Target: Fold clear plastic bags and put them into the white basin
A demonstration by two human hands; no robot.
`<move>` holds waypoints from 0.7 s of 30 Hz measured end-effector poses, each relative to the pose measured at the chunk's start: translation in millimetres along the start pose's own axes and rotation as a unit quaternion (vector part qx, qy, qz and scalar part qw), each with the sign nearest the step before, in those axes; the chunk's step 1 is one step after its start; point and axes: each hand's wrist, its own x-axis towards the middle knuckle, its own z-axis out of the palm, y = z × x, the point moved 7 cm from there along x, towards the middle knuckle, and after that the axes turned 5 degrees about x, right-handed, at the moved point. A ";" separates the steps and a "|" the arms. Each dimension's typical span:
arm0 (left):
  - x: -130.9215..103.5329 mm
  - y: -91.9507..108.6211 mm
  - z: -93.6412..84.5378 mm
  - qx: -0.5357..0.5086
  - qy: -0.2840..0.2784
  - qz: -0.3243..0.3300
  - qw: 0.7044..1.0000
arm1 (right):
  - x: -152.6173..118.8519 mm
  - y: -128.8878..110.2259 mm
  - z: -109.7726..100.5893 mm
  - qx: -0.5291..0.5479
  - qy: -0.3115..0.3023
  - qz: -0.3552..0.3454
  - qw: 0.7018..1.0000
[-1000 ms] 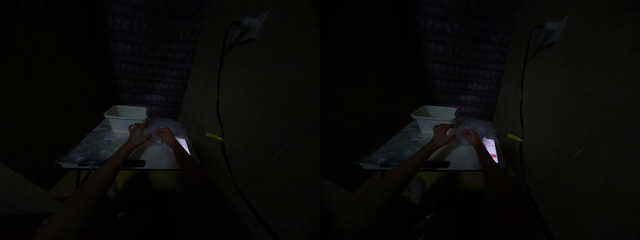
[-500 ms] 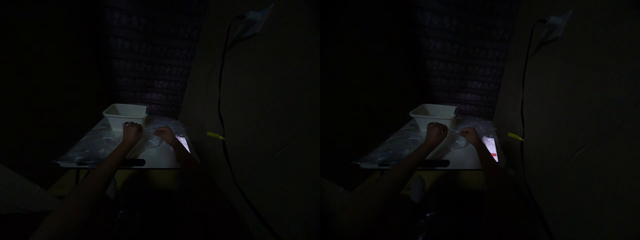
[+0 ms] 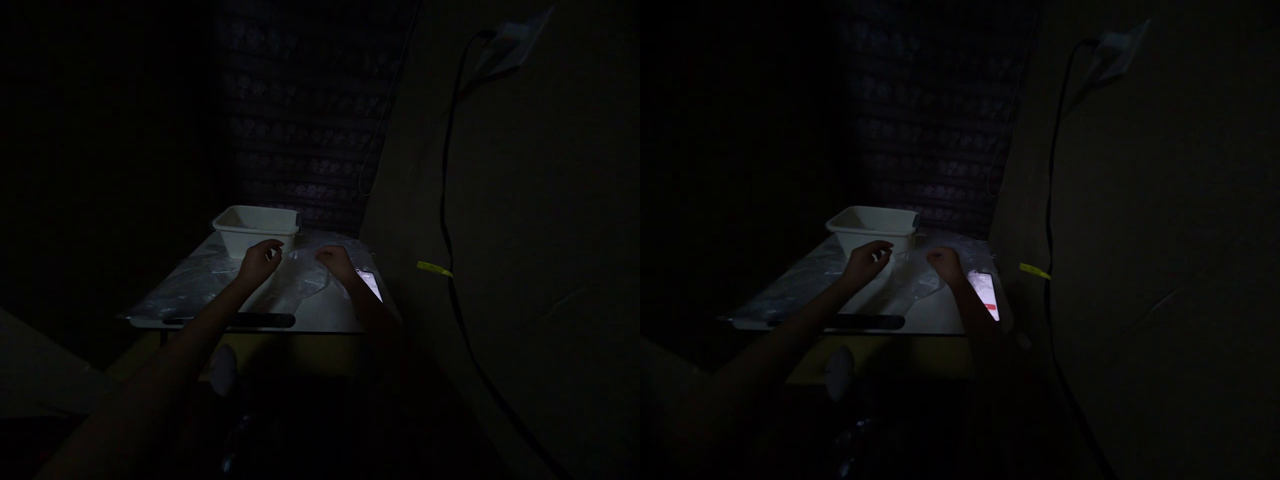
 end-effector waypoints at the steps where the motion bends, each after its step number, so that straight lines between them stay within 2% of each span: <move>1: -2.4 3.9 2.3 0.013 -0.011 0.019 1.000 | -0.6 -2.6 1.3 -0.001 -0.005 -0.006 1.000; 4: -7.9 17.4 6.4 0.073 -0.016 0.083 0.994 | -3.0 -10.5 7.8 -0.011 -0.040 -0.032 0.999; 6: -8.2 21.5 8.5 0.108 -0.019 0.100 0.989 | -4.8 -16.6 12.5 -0.022 -0.072 -0.055 0.996; 10: -3.1 12.4 6.9 0.141 -0.025 0.044 0.989 | -7.2 -26.3 13.7 -0.045 -0.099 -0.082 0.991; 12: -1.8 8.4 1.0 0.142 -0.007 0.018 0.990 | -7.5 -27.9 10.6 -0.063 -0.092 -0.081 0.990; 15: -3.0 9.5 -7.7 0.142 0.013 0.015 0.990 | -8.2 -26.6 5.6 -0.105 -0.076 -0.076 0.989; 21: -6.3 6.6 -20.6 0.130 -0.005 -0.039 0.991 | -8.9 -24.4 -1.3 -0.144 -0.050 -0.065 0.986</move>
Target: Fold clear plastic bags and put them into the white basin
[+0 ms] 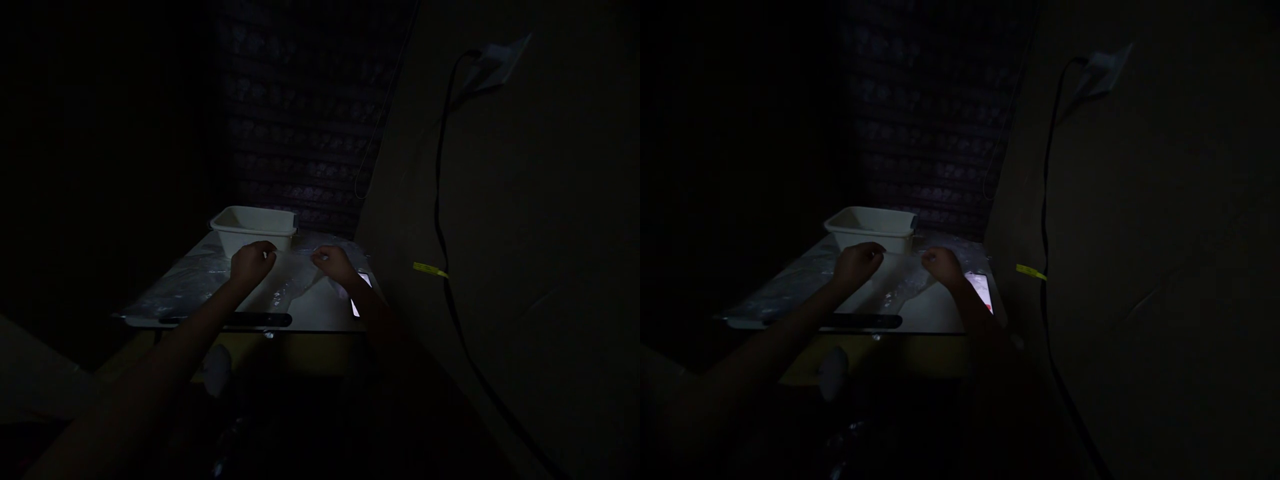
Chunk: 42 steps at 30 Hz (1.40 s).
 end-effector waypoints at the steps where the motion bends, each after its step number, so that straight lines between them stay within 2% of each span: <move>1: 0.1 -1.9 -2.7 -0.004 0.002 -0.008 1.000 | -0.1 -0.7 -1.4 -0.003 0.004 0.001 1.000; 5: 2.2 -8.5 -13.5 -0.038 0.033 -0.019 0.999 | -0.3 -4.4 -9.1 -0.005 0.033 0.005 0.999; 8: 3.0 -6.1 -9.6 -0.091 0.011 0.016 0.996 | 0.4 -8.1 -11.5 0.004 0.038 0.005 0.999; 13: -4.3 16.0 8.1 -0.098 -0.054 0.126 0.986 | 1.7 -15.6 -5.8 0.030 0.016 0.013 0.999; 17: -9.3 31.8 6.9 -0.051 -0.033 0.161 0.985 | 1.4 -25.9 3.3 0.042 -0.003 -0.014 0.999; 20: -10.0 38.5 1.6 -0.013 -0.015 0.167 0.986 | 1.0 -31.4 5.6 0.023 0.009 -0.044 0.999; 23: -10.4 41.1 0.2 0.008 -0.018 0.174 0.984 | 0.5 -30.6 6.5 -0.008 0.016 -0.045 0.999; 29: -15.6 45.3 -5.0 -0.051 -0.012 0.199 0.979 | -4.5 -27.0 1.9 -0.097 0.023 -0.006 0.995; 32: -16.2 44.0 -8.9 -0.099 -0.009 0.180 0.979 | -7.3 -27.8 -5.7 -0.156 0.042 0.023 0.987; 35: -13.1 36.0 -11.8 -0.148 -0.006 0.123 0.981 | -7.8 -25.3 -12.8 -0.191 0.056 0.049 0.979; 42: -4.0 9.7 -7.5 -0.274 0.015 0.014 0.962 | -3.2 3.1 -16.8 -0.132 0.055 0.075 0.987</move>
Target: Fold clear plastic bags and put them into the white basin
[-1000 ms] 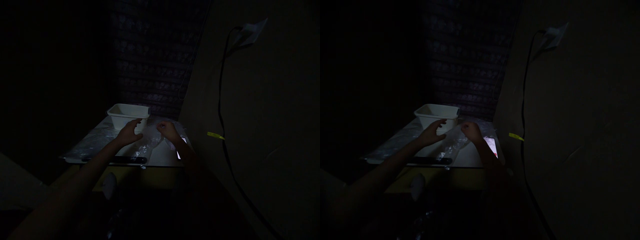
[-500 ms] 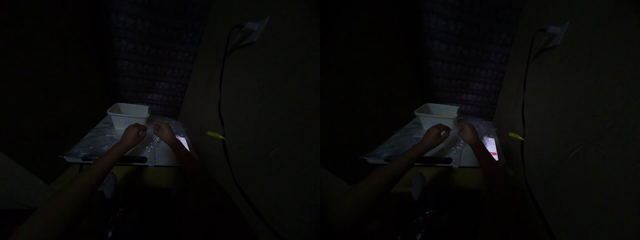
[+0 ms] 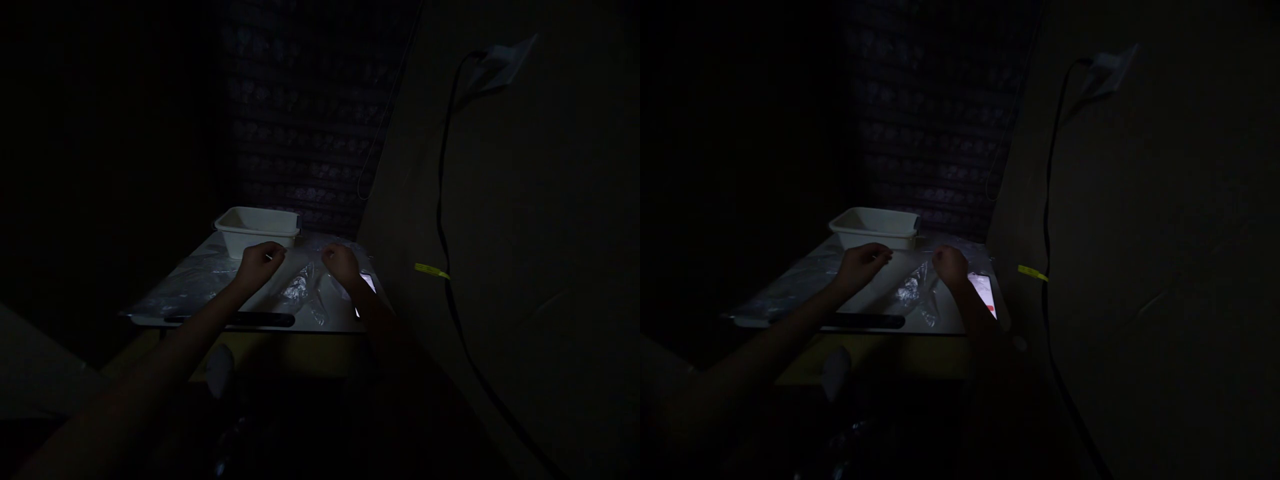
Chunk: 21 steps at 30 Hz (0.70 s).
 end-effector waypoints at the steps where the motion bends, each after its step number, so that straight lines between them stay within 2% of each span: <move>1: 1.0 -5.8 -1.0 -0.025 0.008 -0.023 0.999 | 1.0 4.4 1.4 0.009 -0.003 0.006 1.000; 6: 1.6 -30.5 -1.7 -0.168 0.025 -0.150 0.974 | 5.2 11.8 0.4 0.082 0.013 -0.003 0.997; 10: -2.4 -41.4 -0.9 -0.270 0.041 -0.237 0.932 | 7.5 7.9 -7.9 0.124 0.064 -0.023 0.990; 14: -8.7 -59.4 -1.5 -0.317 0.081 -0.326 0.887 | 6.3 13.7 -3.6 0.115 0.072 0.006 0.991; 16: -11.5 -70.1 -2.0 -0.322 0.089 -0.353 0.874 | 3.7 22.3 2.8 0.094 0.065 0.040 0.993; 18: -13.6 -80.9 -4.6 -0.314 0.092 -0.359 0.874 | 0.7 31.0 11.4 0.064 0.044 0.068 0.995; 21: -18.5 -96.8 -12.3 -0.281 0.098 -0.356 0.886 | -3.4 36.7 29.8 0.013 -0.042 0.064 0.997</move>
